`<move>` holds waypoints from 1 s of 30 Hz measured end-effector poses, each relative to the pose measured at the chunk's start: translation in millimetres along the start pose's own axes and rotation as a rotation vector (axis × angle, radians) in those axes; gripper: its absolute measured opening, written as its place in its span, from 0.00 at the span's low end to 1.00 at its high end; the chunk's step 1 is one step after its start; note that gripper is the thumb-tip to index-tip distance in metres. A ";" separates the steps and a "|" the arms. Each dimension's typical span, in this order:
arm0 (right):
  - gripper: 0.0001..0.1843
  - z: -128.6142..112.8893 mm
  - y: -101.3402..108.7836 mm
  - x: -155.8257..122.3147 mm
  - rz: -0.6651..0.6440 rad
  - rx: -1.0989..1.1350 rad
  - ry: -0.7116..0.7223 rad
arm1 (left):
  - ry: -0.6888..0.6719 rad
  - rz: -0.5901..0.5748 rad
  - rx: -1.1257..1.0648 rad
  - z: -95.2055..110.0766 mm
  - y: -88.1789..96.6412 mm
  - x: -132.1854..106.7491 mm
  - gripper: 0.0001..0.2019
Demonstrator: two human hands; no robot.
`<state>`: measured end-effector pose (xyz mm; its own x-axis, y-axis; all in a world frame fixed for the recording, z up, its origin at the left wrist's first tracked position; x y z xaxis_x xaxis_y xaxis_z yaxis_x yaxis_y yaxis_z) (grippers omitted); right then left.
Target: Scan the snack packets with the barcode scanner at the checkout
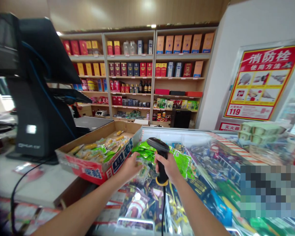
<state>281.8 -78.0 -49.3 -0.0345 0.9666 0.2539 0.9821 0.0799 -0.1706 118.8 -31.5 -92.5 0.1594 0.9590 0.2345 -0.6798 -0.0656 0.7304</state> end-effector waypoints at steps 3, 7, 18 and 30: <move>0.16 -2.0 1.2 -0.5 0.012 0.012 0.028 | -0.080 0.077 0.121 10.7 8.5 -7.5 0.20; 0.15 -2.6 0.8 -0.7 0.007 -0.016 0.045 | -0.244 0.232 0.126 48.1 58.4 -21.0 0.16; 0.16 -9.7 1.1 1.8 0.012 -0.040 0.091 | 0.145 -0.005 0.194 -19.6 155.0 110.9 0.15; 0.14 -8.8 -0.8 0.6 -0.006 -0.057 0.102 | 0.405 -0.023 0.086 -92.0 124.2 104.0 0.16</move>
<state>282.6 -79.6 -40.6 -0.0240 0.9361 0.3509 0.9909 0.0687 -0.1154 -14.9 85.4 -36.4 -0.1323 0.9903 -0.0418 -0.6146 -0.0489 0.7873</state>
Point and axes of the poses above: each hand's wrist, its own x-axis towards the middle knuckle, its own y-axis out of the back of the hand, z = x × y, the point moved 9 cm from there along x, towards the middle knuckle, and after that the axes turned 2 degrees about x, right-handed, at the moved point
